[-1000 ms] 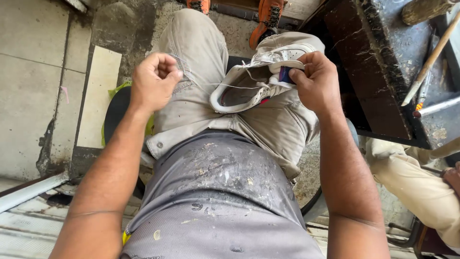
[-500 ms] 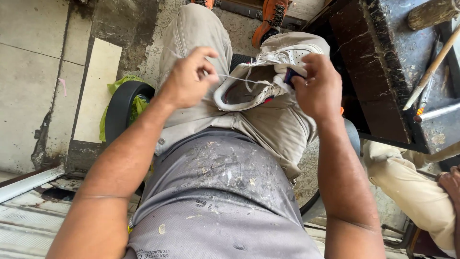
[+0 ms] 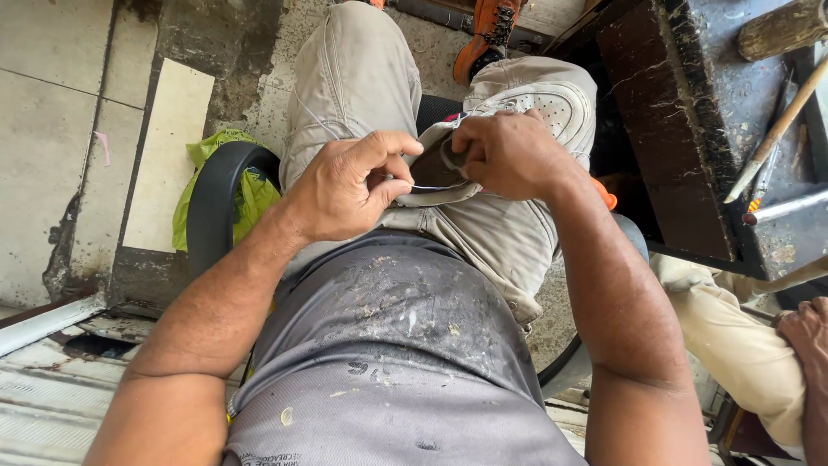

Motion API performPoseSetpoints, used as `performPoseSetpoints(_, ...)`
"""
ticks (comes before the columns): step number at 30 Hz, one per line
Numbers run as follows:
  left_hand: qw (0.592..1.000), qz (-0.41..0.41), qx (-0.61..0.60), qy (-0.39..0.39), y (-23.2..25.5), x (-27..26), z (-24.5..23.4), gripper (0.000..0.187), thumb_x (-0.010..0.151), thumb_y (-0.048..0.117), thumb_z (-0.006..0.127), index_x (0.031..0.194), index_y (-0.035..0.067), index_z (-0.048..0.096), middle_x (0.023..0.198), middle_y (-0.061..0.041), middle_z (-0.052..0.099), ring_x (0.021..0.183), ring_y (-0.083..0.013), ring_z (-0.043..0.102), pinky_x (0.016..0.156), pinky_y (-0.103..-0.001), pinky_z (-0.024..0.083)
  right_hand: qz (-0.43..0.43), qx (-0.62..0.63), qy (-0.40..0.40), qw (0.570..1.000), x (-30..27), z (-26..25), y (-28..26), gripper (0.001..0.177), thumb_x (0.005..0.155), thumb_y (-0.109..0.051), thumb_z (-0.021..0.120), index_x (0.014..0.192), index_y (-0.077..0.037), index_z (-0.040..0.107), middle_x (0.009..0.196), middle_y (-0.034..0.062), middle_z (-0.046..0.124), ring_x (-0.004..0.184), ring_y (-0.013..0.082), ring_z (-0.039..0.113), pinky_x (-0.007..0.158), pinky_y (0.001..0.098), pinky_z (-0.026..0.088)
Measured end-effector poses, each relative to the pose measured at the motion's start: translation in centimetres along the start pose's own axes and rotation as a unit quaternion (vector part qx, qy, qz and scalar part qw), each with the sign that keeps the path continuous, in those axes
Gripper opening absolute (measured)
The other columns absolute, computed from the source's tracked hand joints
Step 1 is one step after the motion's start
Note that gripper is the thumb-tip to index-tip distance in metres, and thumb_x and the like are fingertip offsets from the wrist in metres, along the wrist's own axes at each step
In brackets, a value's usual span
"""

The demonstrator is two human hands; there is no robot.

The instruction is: Hand-stitching the sole of a white sneaker using a needle and thread

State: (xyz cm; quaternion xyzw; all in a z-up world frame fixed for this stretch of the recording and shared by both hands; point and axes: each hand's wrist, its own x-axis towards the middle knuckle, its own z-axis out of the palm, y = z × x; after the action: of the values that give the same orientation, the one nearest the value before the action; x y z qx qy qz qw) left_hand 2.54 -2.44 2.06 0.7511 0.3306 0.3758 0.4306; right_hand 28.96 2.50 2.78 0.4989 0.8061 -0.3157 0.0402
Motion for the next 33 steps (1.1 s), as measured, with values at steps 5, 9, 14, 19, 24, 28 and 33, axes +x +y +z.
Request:
performPoseSetpoints(5,1.000,-0.018,0.001,-0.002,-2.3,-1.3,0.1,0.036,0.090,0.002,0.072,0.125,0.007,0.062,0.084,-0.005,0.074,0.056,-0.0224,0.059,0.056,-0.034,0.049,-0.027,0.511,0.156,0.845,-0.5,2.6,3.9,0.023,0.085,0.008,0.069,0.104,-0.006,0.066,0.085,0.0081,0.071,0.078,0.0174,0.068,0.077,0.0314,0.052)
performPoseSetpoints(9,0.998,-0.061,0.028,-0.005,-4.7,-1.9,0.6,0.041,0.087,0.001,0.072,0.126,0.008,0.062,0.082,-0.007,0.074,0.059,-0.0271,0.061,0.060,-0.039,0.051,-0.055,0.698,0.332,0.633,-1.9,4.1,6.8,0.018,0.088,0.006,0.065,0.100,-0.007,0.061,0.090,0.0103,0.069,0.083,0.0240,0.072,0.087,0.0343,0.056)
performPoseSetpoints(14,0.993,-0.094,0.072,0.028,-6.6,-1.5,0.8,0.040,0.086,0.003,0.074,0.123,0.012,0.064,0.082,-0.003,0.074,0.062,-0.0248,0.063,0.063,-0.037,0.052,-0.051,0.588,0.428,0.685,-4.8,5.1,4.7,0.020,0.087,0.005,0.076,0.095,-0.003,0.060,0.091,0.0139,0.069,0.079,0.0201,0.069,0.080,0.0337,0.057)
performPoseSetpoints(19,0.990,-0.102,0.089,0.038,-6.8,-0.9,1.0,0.038,0.085,0.004,0.075,0.120,0.013,0.065,0.080,-0.001,0.074,0.062,-0.0223,0.063,0.063,-0.035,0.052,-0.082,0.405,0.490,0.768,-7.3,5.9,4.9,0.023,0.084,0.019,0.081,0.092,0.008,0.062,0.086,0.0210,0.064,0.073,0.0219,0.068,0.068,0.0314,0.056)
performPoseSetpoints(24,0.993,-0.085,0.073,0.023,-5.7,0.3,2.1,0.033,0.082,0.001,0.073,0.113,0.013,0.072,0.081,-0.009,0.075,0.068,-0.0334,0.068,0.067,-0.044,0.055,-0.069,0.401,0.501,0.764,-5.4,5.5,7.2,0.023,0.090,0.026,0.065,0.084,0.004,0.064,0.076,0.0154,0.061,0.062,0.0197,0.066,0.057,0.0301,0.055)
performPoseSetpoints(28,0.994,-0.081,0.075,0.019,-5.5,0.5,2.0,0.031,0.082,0.001,0.072,0.111,0.014,0.072,0.081,-0.008,0.074,0.067,-0.0319,0.067,0.066,-0.043,0.055,-0.069,0.324,0.535,0.777,-3.2,3.6,8.5,0.025,0.092,0.026,0.064,0.083,0.004,0.070,0.083,0.0143,0.061,0.065,0.0188,0.066,0.058,0.0302,0.056)
performPoseSetpoints(33,0.987,-0.078,0.144,-0.007,-5.0,-0.7,0.6,0.024,0.090,0.004,0.066,0.114,0.008,0.068,0.094,-0.009,0.077,0.081,-0.0223,0.075,0.077,-0.042,0.063,-0.009,-0.076,0.578,0.812,-3.0,1.3,3.0,0.016,0.098,-0.008,0.070,0.112,-0.005,0.064,0.106,0.0138,0.051,0.099,0.0274,0.051,0.081,0.0423,0.047)
